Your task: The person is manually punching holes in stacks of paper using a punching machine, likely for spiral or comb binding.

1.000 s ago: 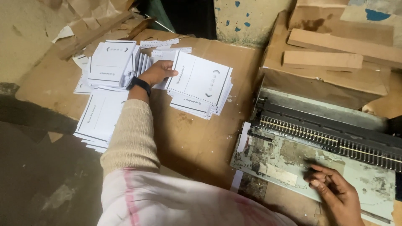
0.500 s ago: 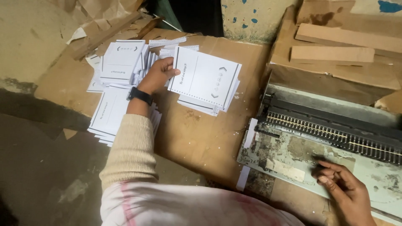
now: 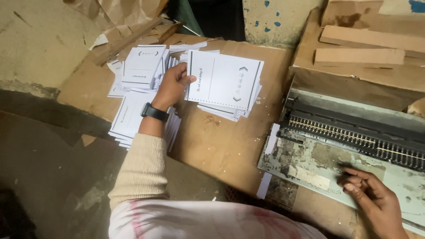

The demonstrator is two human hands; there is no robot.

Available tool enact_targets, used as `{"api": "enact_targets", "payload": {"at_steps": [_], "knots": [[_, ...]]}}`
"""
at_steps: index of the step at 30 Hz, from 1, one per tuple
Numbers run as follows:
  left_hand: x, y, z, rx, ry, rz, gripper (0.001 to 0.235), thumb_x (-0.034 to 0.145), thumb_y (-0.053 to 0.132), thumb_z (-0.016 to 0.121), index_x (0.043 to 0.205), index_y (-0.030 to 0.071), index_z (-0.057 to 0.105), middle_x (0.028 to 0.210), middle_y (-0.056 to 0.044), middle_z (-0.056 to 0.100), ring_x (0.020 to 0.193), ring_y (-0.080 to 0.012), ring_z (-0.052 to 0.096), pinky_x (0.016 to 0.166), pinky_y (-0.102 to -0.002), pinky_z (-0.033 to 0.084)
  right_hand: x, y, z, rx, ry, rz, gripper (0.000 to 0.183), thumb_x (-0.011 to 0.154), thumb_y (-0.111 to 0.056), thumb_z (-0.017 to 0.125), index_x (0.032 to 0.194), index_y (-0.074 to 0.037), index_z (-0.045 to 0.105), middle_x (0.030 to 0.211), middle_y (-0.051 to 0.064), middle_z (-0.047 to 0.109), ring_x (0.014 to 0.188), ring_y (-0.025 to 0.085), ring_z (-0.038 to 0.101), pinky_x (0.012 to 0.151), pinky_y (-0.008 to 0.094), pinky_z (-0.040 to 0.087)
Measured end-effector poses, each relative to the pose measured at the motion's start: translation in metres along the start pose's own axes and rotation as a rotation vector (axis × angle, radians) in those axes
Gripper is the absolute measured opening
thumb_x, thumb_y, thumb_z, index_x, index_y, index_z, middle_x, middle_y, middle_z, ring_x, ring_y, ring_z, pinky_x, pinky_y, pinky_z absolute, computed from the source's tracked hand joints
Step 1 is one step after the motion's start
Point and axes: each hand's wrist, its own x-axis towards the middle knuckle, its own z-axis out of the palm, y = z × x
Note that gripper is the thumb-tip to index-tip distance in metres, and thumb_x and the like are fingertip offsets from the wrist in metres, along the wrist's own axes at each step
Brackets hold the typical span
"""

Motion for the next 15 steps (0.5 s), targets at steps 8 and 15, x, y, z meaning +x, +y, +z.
{"api": "enact_targets", "payload": {"at_steps": [8, 15], "knots": [[-0.008, 0.005, -0.001, -0.014, 0.061, 0.023, 0.026, 0.093, 0.006, 0.062, 0.076, 0.017, 0.046, 0.066, 0.008, 0.030, 0.063, -0.0074, 0.032, 0.064, -0.022, 0.030, 0.002, 0.006, -0.002, -0.046, -0.016, -0.007, 0.034, 0.083, -0.007, 0.064, 0.116, -0.001, 0.066, 0.118, 0.009, 0.070, 0.093, 0.022, 0.066, 0.093, 0.034, 0.049], [-0.013, 0.016, 0.000, -0.073, 0.097, -0.020, 0.009, 0.091, 0.005, 0.061, 0.091, 0.014, 0.061, 0.070, 0.007, 0.048, 0.072, -0.0081, 0.050, 0.072, -0.024, 0.041, -0.001, -0.003, 0.000, -0.130, -0.001, 0.026, 0.043, 0.082, -0.011, 0.065, 0.125, -0.009, 0.065, 0.116, 0.008, 0.071, 0.101, 0.025, 0.066, 0.097, 0.040, 0.050]]}}
